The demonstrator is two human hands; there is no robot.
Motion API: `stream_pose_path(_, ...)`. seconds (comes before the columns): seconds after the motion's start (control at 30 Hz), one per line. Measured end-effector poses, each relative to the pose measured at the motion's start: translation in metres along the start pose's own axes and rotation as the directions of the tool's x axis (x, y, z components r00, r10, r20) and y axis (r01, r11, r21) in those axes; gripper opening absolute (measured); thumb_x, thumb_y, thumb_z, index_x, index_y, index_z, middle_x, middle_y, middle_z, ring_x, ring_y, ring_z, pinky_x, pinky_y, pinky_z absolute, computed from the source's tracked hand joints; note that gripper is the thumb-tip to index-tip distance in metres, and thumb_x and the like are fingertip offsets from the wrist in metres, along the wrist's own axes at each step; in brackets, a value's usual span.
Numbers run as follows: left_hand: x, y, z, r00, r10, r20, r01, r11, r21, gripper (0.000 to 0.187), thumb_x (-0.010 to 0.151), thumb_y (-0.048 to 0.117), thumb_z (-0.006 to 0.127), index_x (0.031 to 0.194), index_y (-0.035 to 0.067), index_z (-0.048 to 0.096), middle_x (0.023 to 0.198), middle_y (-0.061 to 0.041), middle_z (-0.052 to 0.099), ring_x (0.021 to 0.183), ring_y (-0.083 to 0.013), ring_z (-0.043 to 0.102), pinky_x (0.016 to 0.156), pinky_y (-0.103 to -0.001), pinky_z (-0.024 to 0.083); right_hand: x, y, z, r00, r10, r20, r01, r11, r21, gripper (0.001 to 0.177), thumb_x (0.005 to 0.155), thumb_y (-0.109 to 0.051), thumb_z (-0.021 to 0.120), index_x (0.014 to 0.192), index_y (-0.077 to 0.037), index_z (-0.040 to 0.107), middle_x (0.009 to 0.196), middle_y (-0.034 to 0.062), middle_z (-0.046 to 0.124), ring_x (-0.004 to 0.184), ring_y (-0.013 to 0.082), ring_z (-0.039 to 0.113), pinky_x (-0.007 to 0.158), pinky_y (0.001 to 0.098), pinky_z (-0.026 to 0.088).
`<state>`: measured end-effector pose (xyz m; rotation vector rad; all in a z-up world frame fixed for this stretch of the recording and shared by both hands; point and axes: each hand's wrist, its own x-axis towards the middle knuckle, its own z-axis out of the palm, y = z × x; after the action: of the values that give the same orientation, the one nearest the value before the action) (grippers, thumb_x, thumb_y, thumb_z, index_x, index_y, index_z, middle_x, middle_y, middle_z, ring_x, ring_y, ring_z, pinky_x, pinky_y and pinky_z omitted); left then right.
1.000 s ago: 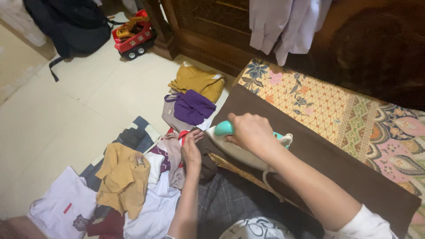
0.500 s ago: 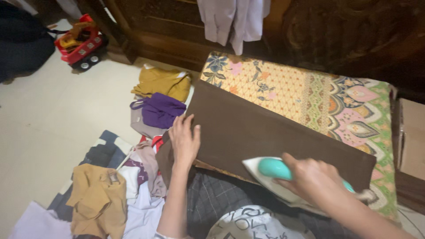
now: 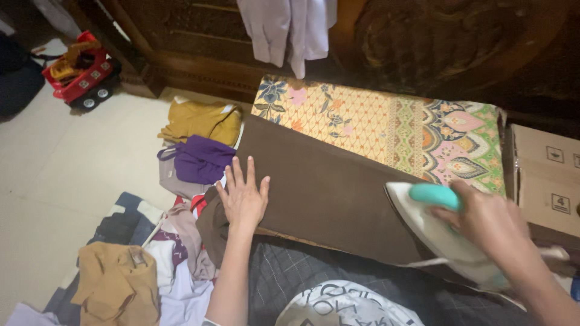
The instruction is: The person irons a pair of brown trousers on a patterned ironing board. They smooth the fabric with their hands, use a teal and white iron to press the legs and waist, and flip the trousers to iron the other side. The trousers remain on the board at the end of the clip.
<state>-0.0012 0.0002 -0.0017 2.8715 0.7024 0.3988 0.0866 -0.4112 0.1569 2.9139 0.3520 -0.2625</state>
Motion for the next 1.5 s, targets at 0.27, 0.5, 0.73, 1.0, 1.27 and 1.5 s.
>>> stream_pose_path(0.27, -0.002, 0.002, -0.002, 0.999, 0.010, -0.038, -0.008, 0.999, 0.040, 0.067, 0.099, 0.053, 0.047, 0.156, 0.018, 0.041, 0.162, -0.018, 0.035, 0.147, -0.0384, 0.034, 0.115, -0.062, 0.028, 0.029, -0.081, -0.032, 0.961, -0.247, -0.121, 0.267, 0.944, 0.196, 0.058, 0.072, -0.057, 0.082, 0.112, -0.018, 0.070, 0.086, 0.0137, 0.077, 0.079, 0.0311, 0.076, 0.069, 0.0469, 0.060)
stream_pose_path(0.5, -0.004, 0.001, 0.000, 0.999, 0.012, -0.041, -0.011, 1.000, 0.029, 0.067, 0.099, 0.052, 0.048, 0.156, 0.017, 0.042, 0.162, -0.019, 0.034, 0.147, -0.0383, 0.034, 0.115, -0.059, 0.029, 0.071, -0.150, -0.043, 0.879, -0.330, -0.343, 0.428, 0.864, 0.265, 0.049, 0.076, -0.046, 0.084, 0.106, -0.011, 0.066, 0.076, 0.0128, 0.073, 0.071, 0.0312, 0.075, 0.060, 0.0453, 0.058)
stream_pose_path(0.73, -0.003, 0.001, -0.003, 1.000, 0.007, -0.019, -0.007, 1.000, 0.019, 0.066, 0.098, 0.051, 0.048, 0.156, 0.019, 0.041, 0.163, -0.017, 0.032, 0.147, -0.0365, 0.034, 0.116, -0.056, 0.028, 0.083, -0.152, -0.036, 0.888, -0.375, -0.265, 0.445, 0.845, 0.297, 0.046, 0.077, -0.041, 0.084, 0.108, -0.012, 0.067, 0.082, 0.0128, 0.074, 0.077, 0.0291, 0.075, 0.065, 0.0426, 0.059)
stream_pose_path(1.0, -0.002, 0.002, -0.004, 0.999, 0.009, -0.037, -0.008, 0.999, 0.033, 0.067, 0.097, 0.052, 0.048, 0.155, 0.019, 0.042, 0.162, -0.018, 0.035, 0.146, -0.0360, 0.036, 0.116, -0.056, 0.030, 0.030, -0.057, -0.031, 0.984, -0.166, -0.073, 0.178, 0.958, 0.224, 0.056, 0.073, -0.057, 0.079, 0.115, -0.022, 0.066, 0.084, 0.0121, 0.076, 0.081, 0.0333, 0.075, 0.068, 0.0500, 0.058)
stream_pose_path(1.27, -0.003, 0.004, -0.010, 0.999, 0.015, -0.052, -0.016, 0.999, -0.028, 0.066, 0.097, 0.049, 0.053, 0.153, 0.014, 0.046, 0.160, -0.020, 0.038, 0.145, -0.0370, 0.038, 0.114, -0.057, 0.031, 0.025, -0.012, -0.029, 0.987, 0.102, 0.122, -0.114, 0.989, 0.094, 0.069, 0.071, -0.064, 0.078, 0.127, -0.026, 0.066, 0.073, 0.0134, 0.079, 0.071, 0.0274, 0.080, 0.070, 0.0426, 0.062)
stream_pose_path(1.5, -0.002, -0.001, -0.006, 0.990, 0.033, -0.134, -0.045, 0.995, -0.088, 0.062, 0.097, 0.041, 0.057, 0.149, 0.008, 0.050, 0.156, -0.024, 0.040, 0.144, -0.0396, 0.039, 0.113, -0.056, 0.033, 0.045, -0.090, -0.040, 0.990, -0.137, 0.034, 0.132, 0.982, 0.133, 0.060, 0.070, -0.059, 0.077, 0.118, -0.024, 0.070, 0.073, 0.0096, 0.077, 0.062, 0.0241, 0.078, 0.062, 0.0420, 0.063)
